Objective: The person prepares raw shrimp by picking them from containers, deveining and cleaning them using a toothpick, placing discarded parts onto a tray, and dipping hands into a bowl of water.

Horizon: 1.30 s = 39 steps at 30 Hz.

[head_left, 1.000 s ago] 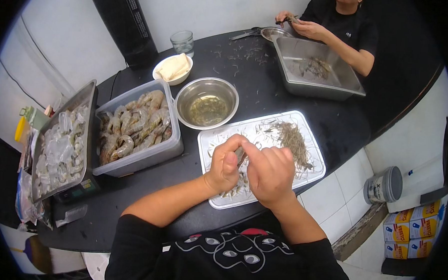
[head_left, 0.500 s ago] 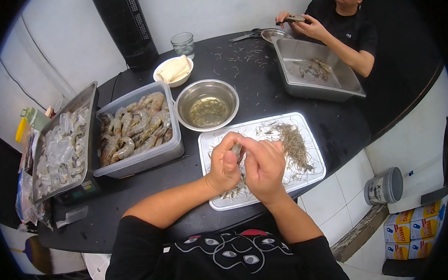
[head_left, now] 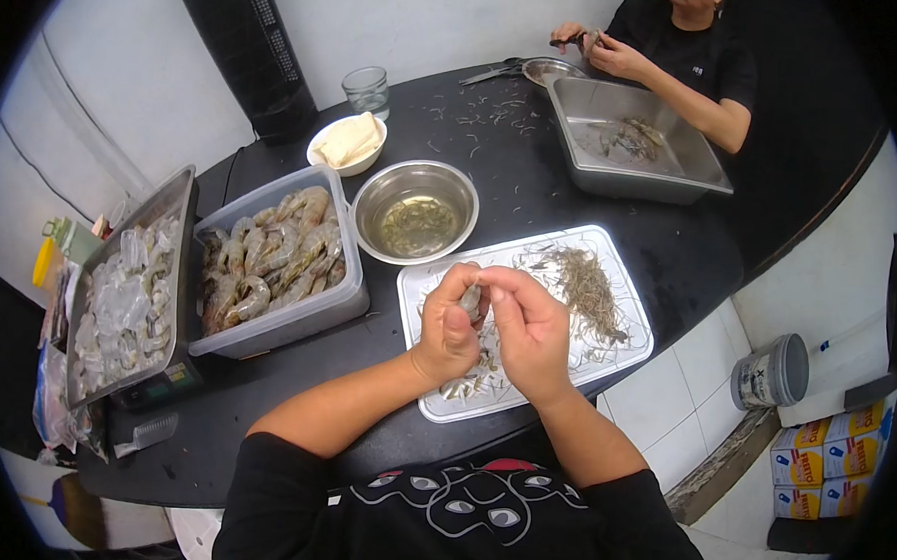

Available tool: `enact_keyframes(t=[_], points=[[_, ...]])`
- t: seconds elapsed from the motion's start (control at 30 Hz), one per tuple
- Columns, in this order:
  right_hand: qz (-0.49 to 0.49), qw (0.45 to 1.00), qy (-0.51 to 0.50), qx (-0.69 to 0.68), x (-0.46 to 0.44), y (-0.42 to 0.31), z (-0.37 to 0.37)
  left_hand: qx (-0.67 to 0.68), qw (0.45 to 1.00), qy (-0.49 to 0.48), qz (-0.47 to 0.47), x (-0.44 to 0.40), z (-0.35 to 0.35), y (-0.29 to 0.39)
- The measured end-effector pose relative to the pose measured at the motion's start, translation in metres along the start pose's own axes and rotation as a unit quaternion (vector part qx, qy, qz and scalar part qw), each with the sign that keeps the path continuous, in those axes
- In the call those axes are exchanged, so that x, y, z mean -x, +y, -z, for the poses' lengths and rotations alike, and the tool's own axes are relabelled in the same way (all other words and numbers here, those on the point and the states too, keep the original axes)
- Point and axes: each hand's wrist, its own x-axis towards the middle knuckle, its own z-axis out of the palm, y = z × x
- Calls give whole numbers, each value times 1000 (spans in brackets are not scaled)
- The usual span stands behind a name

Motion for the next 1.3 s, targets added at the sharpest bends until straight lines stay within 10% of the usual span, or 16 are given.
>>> enact_keyframes(t=[0.5,1.3], points=[[-87,964,-112,227,-12,-40,40,-19,994,-100,36,0,10,7],[251,826,-55,502,-4,-24,37,-54,989,-128,47,-4,6,12]])
